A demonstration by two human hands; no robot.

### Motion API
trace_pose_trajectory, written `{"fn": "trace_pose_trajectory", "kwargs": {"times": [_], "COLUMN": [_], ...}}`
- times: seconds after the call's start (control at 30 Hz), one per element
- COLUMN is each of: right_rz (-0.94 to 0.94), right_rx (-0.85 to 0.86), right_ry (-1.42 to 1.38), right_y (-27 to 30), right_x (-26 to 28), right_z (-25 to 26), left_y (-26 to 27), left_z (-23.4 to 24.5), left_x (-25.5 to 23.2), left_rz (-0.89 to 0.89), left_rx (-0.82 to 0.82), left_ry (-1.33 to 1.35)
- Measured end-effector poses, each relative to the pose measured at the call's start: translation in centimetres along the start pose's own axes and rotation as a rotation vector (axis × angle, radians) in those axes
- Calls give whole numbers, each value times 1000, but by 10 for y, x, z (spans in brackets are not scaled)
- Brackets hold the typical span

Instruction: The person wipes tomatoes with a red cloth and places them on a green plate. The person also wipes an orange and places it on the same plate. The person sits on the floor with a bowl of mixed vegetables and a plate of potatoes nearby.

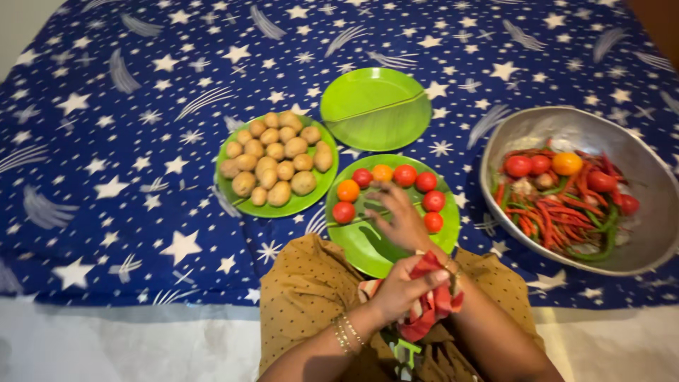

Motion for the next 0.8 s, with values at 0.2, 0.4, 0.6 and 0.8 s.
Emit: {"fn": "trace_pose_trajectory", "kwargs": {"times": [0.2,0.4,0.6,0.8], "right_rz": [-151,-377,-951,-926], "right_rx": [-242,-331,246,353], "right_ry": [408,867,643,467], "right_y": [14,50,102,159], "right_x": [-31,-85,-165,-125], "right_z": [117,145,118,171], "left_y": [7,3,-2,4], "left_z": [-10,-2,18,27], "left_x": [-50,-49,-15,-12], "left_rz": [-434,-260,94,186], "left_rx": [-129,-257,-223,-273], "left_ry": [-649,-954,-475,-95]}}
Point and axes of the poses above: each hand's wrist, its own y-axis away from the middle knuckle, its own z-axis out of the back of the hand, x = y × z, the point moved 8 cm from there along -y, towards the middle knuckle, and after that the axes turned 5 degrees about z, right-handed, at the moved point
